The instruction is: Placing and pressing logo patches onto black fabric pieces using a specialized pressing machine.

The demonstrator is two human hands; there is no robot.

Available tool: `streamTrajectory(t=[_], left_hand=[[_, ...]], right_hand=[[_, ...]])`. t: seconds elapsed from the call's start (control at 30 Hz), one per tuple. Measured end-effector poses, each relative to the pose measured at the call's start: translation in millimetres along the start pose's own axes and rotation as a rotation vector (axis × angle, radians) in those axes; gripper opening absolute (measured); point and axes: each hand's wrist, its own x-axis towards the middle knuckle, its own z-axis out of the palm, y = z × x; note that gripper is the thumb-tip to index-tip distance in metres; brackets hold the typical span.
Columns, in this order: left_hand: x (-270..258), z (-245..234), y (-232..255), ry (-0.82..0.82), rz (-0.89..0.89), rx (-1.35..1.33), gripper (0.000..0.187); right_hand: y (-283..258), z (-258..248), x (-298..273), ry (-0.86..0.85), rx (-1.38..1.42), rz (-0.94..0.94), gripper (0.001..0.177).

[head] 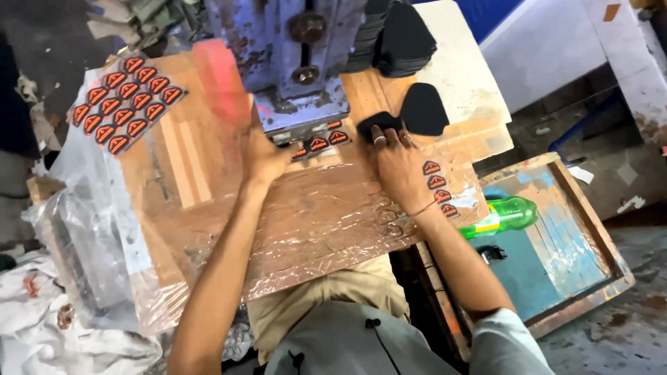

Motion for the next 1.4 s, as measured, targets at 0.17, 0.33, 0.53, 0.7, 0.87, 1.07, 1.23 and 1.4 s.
streamTrajectory(t=[0.17,0.33,0.53,0.7,0.87,1.07,1.23,1.4], left_hand=[[-35,-68,6,-0.041,-0.035,-0.037,0.076],[-108,-170,-2,0.054,-0.2,0.148,0.064],[-120,-212,30,0.093,-0.492,0.385,0.085],[-117,-172,26,0.22,-0.076,0.831,0.099],[-65,-83,40,-0.138,0.239,0.647,0.081],[-62,-32,-2,-0.231,0.371,0.734,0.068],[-56,-24,3,-0.217,0.341,0.757,0.067],[-56,-22,3,-0.23,0.335,0.778,0.064]], right_hand=[[-10,-58,1,0.044,0.2,0.2,0.015],[-61,-47,-33,-0.058,0.192,-0.047,0.012],[-95,-47,-64,-0.103,0.563,-0.018,0.032],[-121,-50,-71,-0.127,0.4,0.035,0.059],[-60,-9,1,-0.342,0.299,-0.3,0.074],[-43,6,19,-0.295,0.285,-0.255,0.07],[-50,22,14,-0.235,0.274,-0.202,0.077],[-37,29,20,-0.277,0.276,-0.208,0.075]])
